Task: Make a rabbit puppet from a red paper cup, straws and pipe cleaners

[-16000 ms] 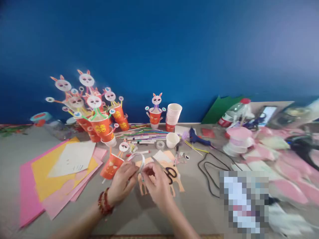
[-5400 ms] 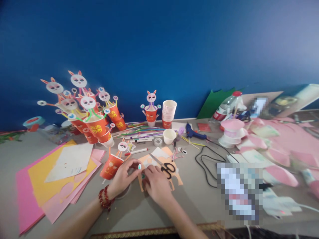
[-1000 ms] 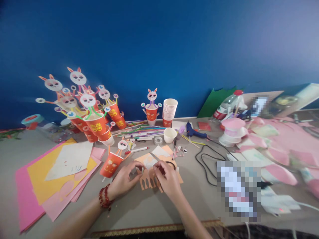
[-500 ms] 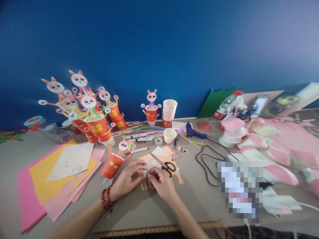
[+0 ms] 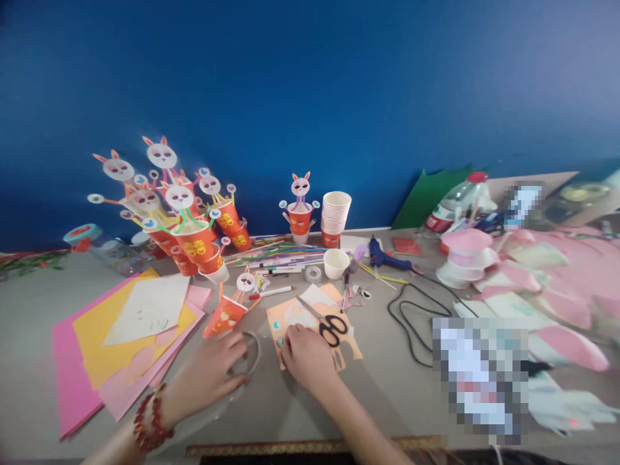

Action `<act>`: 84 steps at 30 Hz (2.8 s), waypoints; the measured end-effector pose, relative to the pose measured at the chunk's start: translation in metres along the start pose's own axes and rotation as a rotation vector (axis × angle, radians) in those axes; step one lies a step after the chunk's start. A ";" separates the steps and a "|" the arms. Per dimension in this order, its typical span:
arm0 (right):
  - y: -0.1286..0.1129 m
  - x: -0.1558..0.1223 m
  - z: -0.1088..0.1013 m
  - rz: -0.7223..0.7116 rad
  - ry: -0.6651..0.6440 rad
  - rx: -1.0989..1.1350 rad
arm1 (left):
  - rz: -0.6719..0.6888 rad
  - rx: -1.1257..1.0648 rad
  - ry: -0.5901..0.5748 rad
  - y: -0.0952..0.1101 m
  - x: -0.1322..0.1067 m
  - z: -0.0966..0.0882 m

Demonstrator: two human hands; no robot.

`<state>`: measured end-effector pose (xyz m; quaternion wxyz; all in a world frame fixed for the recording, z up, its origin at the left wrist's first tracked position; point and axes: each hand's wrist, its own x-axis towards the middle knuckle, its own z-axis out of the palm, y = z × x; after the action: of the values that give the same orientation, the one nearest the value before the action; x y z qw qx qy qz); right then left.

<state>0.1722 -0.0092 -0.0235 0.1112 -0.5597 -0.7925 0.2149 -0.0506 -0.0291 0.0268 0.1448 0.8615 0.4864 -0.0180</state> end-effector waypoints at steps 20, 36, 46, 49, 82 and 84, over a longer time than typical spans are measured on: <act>-0.004 -0.019 -0.017 -0.508 0.344 0.491 | 0.077 -0.740 0.114 0.025 -0.001 -0.006; -0.018 -0.026 -0.010 -0.214 0.457 0.769 | 0.151 -0.385 0.667 0.041 0.017 0.016; -0.024 -0.021 -0.019 -0.160 0.432 0.818 | 0.177 -0.357 0.677 0.048 0.021 0.009; -0.025 -0.021 -0.023 -0.178 0.428 0.819 | 0.162 -0.371 0.657 0.048 0.020 0.009; -0.027 -0.019 -0.032 -0.258 0.413 0.721 | 0.076 -0.490 0.713 0.042 0.019 0.012; -0.029 -0.020 -0.030 -0.256 0.421 0.751 | 0.033 -0.588 0.705 0.043 0.018 0.014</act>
<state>0.1677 -0.0294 0.0178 0.4911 -0.4098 -0.6826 0.3535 -0.0032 -0.0390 0.0207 0.2090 0.7450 0.4765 0.4173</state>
